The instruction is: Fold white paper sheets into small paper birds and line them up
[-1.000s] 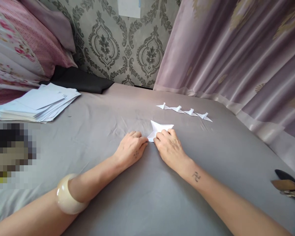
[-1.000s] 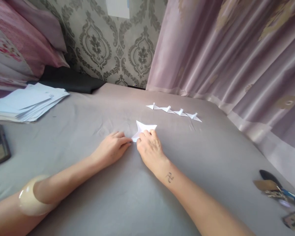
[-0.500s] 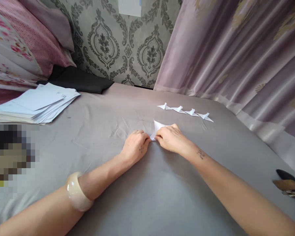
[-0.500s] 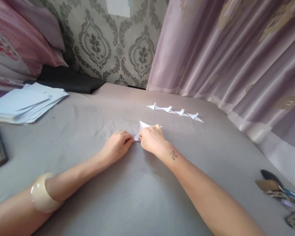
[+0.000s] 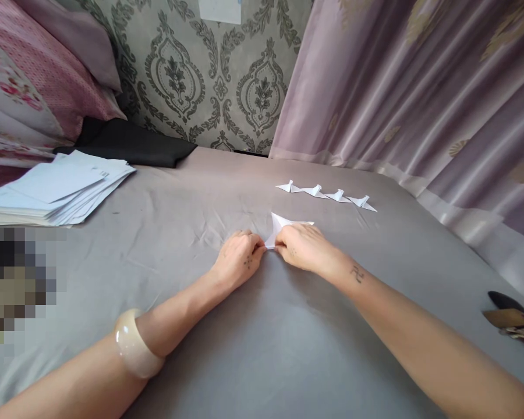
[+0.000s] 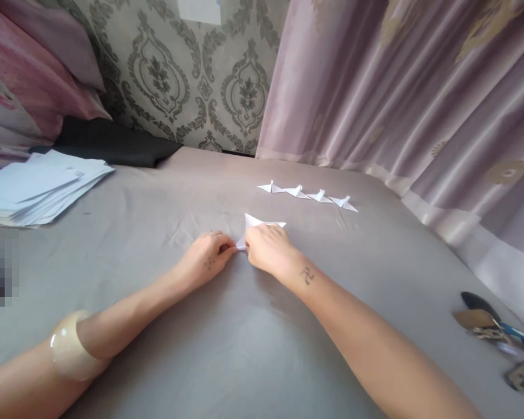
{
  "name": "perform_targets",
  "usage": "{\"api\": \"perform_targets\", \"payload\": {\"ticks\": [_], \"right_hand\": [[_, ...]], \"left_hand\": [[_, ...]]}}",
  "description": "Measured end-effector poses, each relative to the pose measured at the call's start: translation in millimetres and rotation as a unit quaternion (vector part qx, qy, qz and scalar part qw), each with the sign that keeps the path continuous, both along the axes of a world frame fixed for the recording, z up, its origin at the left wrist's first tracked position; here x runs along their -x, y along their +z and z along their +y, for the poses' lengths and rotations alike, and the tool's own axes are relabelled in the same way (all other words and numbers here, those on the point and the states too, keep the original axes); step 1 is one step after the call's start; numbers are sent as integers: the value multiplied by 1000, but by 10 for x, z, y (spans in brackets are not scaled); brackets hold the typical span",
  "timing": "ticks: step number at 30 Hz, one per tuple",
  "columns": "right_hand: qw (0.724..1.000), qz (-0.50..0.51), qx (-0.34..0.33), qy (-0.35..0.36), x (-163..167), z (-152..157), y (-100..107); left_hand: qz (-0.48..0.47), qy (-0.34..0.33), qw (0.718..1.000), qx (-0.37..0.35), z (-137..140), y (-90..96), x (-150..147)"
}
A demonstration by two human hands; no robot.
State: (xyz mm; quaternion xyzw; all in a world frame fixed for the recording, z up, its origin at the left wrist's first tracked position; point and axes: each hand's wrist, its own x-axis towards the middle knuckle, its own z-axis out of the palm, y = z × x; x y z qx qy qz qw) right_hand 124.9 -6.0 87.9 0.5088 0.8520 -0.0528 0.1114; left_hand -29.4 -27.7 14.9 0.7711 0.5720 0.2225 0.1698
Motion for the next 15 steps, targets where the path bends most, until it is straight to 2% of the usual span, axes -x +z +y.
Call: {"api": "perform_targets", "payload": {"ticks": [5,7,10,15], "right_hand": [[993,28,-96,60,-163,-163,-261],[991,39,-110,62,-181,-188,-314],[994,49,-86,37,-151,-160,-267],[999,40,1,-17,-83,-20,-60]], "left_hand": [[14,-7,1000,-10,-17,5,-5],[15,-9,1000,-13,-19,-1,-7],[22,-2,1000,-12,-16,-13,-11],[22,12,1000,5,-5,14,-27]]}}
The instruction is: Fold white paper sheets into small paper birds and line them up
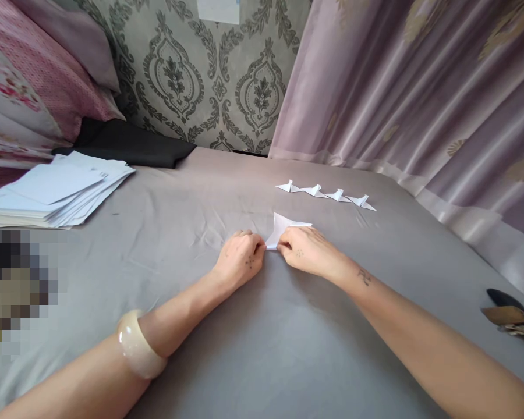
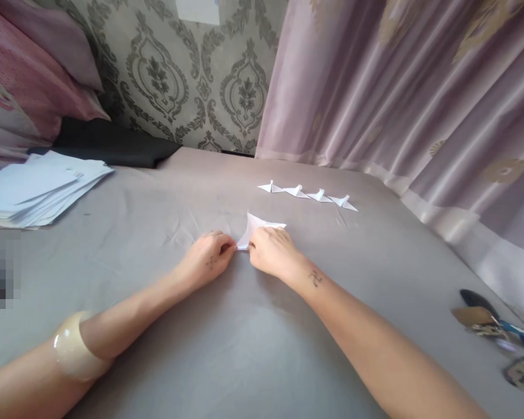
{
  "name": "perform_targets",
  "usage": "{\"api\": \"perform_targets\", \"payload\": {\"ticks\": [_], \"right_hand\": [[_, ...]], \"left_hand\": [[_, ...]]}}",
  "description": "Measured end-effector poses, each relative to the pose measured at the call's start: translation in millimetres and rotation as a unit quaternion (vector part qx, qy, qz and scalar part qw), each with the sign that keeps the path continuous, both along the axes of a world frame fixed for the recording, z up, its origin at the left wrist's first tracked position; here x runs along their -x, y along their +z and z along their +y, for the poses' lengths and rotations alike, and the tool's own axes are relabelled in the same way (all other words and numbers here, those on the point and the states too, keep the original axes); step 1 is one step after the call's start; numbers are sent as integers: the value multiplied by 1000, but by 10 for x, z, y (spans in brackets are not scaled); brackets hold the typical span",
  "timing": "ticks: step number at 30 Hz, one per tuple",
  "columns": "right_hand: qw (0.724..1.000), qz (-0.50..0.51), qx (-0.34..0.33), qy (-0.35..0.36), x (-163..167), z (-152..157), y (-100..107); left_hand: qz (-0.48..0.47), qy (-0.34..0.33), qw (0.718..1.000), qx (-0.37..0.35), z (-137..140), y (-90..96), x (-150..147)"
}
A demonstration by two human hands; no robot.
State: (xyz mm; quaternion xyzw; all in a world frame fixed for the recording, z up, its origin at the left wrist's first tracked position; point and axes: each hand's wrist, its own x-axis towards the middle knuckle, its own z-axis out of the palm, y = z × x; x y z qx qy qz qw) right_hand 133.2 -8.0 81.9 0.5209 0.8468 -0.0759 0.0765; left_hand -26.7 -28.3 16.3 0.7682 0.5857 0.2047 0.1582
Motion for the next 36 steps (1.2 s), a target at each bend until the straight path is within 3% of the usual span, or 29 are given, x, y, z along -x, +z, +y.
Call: {"api": "perform_targets", "payload": {"ticks": [7,15,29,33,36], "right_hand": [[993,-15,94,-62,71,166,147],[987,-46,142,-59,116,302,158],[982,-100,153,-41,251,437,228],[981,-111,154,-32,255,486,200],[979,-120,161,-28,270,513,183]], "left_hand": [[-22,21,998,50,22,97,-35],[-42,35,996,64,40,67,-26],[-6,36,997,72,19,127,-54],[11,0,1000,11,21,23,-34],[24,-74,994,-73,28,-56,-10]]}}
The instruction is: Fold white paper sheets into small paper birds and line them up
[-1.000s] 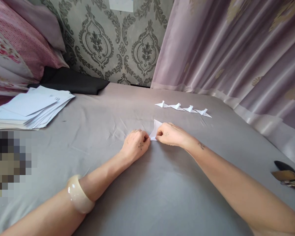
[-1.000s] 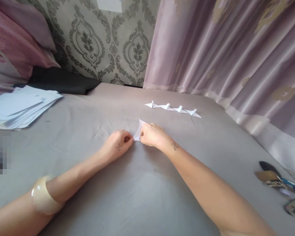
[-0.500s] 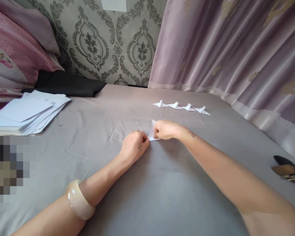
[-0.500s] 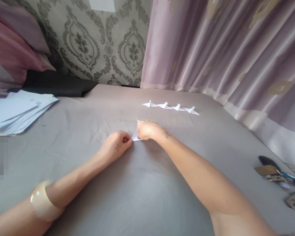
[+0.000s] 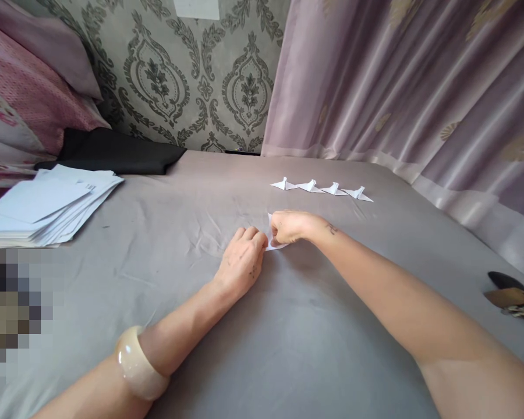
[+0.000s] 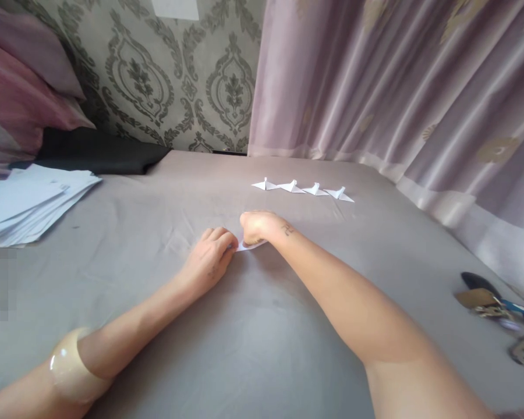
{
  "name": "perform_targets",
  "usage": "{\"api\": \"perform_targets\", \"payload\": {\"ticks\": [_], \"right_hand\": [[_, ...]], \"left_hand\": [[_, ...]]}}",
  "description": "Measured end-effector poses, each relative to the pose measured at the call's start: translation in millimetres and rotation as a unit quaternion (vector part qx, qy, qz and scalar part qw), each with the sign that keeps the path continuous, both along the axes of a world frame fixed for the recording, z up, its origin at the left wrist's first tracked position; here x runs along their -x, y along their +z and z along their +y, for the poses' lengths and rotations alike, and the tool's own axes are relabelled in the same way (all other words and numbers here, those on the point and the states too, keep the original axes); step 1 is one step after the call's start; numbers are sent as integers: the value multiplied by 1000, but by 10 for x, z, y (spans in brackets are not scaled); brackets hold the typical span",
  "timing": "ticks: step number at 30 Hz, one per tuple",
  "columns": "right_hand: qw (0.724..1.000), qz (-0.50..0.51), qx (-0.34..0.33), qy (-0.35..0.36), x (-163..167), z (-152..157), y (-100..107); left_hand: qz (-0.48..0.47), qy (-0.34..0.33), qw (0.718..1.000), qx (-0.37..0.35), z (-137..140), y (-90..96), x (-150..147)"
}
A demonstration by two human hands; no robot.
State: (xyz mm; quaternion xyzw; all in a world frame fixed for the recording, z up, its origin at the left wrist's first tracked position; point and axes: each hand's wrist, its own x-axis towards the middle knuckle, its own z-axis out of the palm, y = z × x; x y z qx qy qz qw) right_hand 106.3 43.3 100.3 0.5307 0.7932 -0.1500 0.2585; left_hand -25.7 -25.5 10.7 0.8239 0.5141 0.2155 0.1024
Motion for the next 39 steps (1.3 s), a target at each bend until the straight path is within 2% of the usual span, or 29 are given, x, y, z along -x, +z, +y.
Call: {"api": "perform_targets", "payload": {"ticks": [4,7,9,14,20,23,25,26,28,29,30,33,36,39], "right_hand": [[1000,-5,6,9,27,25,-20],[1000,-3,12,15,30,47,-44],[1000,-2,16,16,21,56,-54],[1000,4,27,15,10,40,-39],[999,34,27,13,7,21,-13],[997,70,3,7,-123,-41,24],[992,118,-39,0,-280,-131,20],[984,159,-82,-5,-372,-187,-4],[915,325,-226,-74,-557,-313,-109],[886,361,-265,-118,-641,-375,-187],[870,371,-281,-162,-713,-434,-277],[868,349,-258,-240,-834,-569,-559],[868,357,-255,-232,-818,-630,-744],[861,393,-239,-216,-751,-648,-802]], "left_hand": [[99,-95,990,-23,-37,50,-29],[192,-89,976,-51,-101,137,-88],[221,-84,969,-72,-139,158,-113],[219,-131,965,-65,-192,105,-106],[202,-116,970,-73,-236,169,-144],[192,-122,972,-59,-214,187,-136],[183,-118,975,-49,-195,172,-118],[180,-118,975,-47,-187,159,-109],[174,-121,976,-46,-176,131,-93],[169,-122,977,-45,-172,117,-87],[165,-122,978,-44,-167,104,-82],[149,-118,981,-35,-143,72,-71],[132,-118,984,-29,-113,46,-58],[128,-124,983,-34,-91,27,-44]]}}
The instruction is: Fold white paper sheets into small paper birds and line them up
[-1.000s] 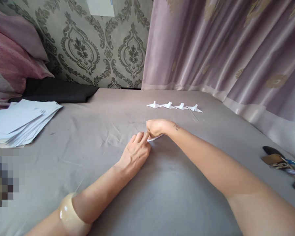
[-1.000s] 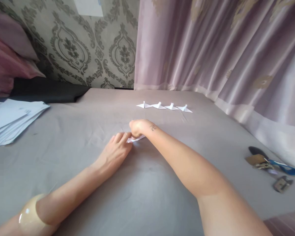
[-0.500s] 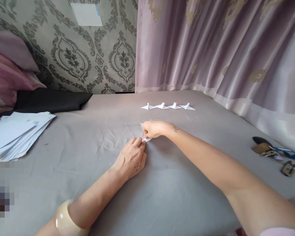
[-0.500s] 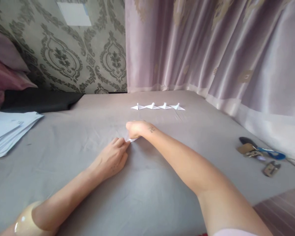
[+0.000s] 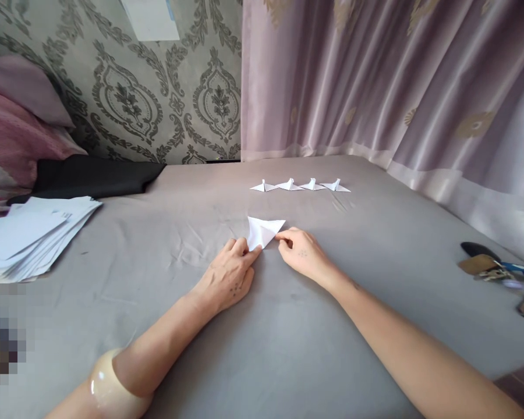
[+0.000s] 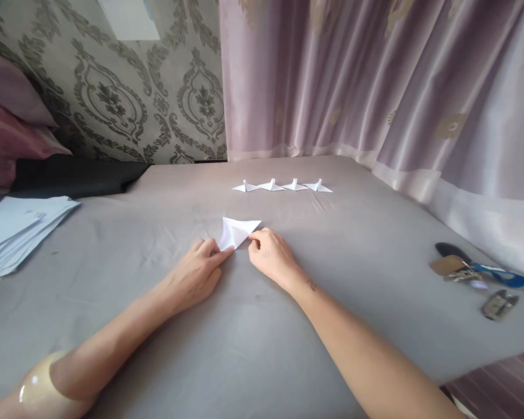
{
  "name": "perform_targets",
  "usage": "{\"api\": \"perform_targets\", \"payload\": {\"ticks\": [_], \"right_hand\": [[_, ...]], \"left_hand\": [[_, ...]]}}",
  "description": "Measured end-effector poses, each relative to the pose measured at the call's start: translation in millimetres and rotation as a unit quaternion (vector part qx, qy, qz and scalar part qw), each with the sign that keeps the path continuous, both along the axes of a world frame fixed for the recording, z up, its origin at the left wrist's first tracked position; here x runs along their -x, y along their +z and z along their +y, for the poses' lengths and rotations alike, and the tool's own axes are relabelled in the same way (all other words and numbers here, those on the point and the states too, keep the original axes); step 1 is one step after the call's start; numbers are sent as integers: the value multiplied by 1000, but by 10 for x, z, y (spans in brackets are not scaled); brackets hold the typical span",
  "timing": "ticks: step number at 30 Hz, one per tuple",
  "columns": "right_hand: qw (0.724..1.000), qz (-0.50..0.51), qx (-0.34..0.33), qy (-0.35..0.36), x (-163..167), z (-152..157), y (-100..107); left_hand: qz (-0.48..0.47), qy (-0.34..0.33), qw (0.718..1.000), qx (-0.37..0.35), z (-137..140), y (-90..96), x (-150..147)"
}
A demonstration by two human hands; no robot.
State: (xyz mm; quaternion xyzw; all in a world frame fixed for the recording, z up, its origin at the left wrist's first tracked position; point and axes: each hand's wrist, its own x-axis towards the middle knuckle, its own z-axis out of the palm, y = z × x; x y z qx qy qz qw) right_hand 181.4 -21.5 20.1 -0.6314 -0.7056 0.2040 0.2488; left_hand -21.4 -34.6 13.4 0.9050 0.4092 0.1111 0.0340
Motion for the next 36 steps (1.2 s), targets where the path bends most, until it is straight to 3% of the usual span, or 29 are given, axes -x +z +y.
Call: {"api": "perform_targets", "payload": {"ticks": [15,22,26,30,33,36], "right_hand": [[996,72,16,49,63,-99,-22],[995,8,-28,98,106,-188,-14],[993,-47,-48,100,140,-243,21],[998,11,-32,50,171,-265,48],[996,51,-32,60,197,-281,40],[996,17,-49,76,229,-312,14]], "left_hand": [[-9,-9,1000,-23,9,-54,30],[-62,-9,998,-24,-95,35,68],[-104,25,994,3,-138,101,91],[-109,60,992,26,-148,112,93],[-140,76,986,39,-139,69,99],[-179,91,978,52,-117,45,94]]}}
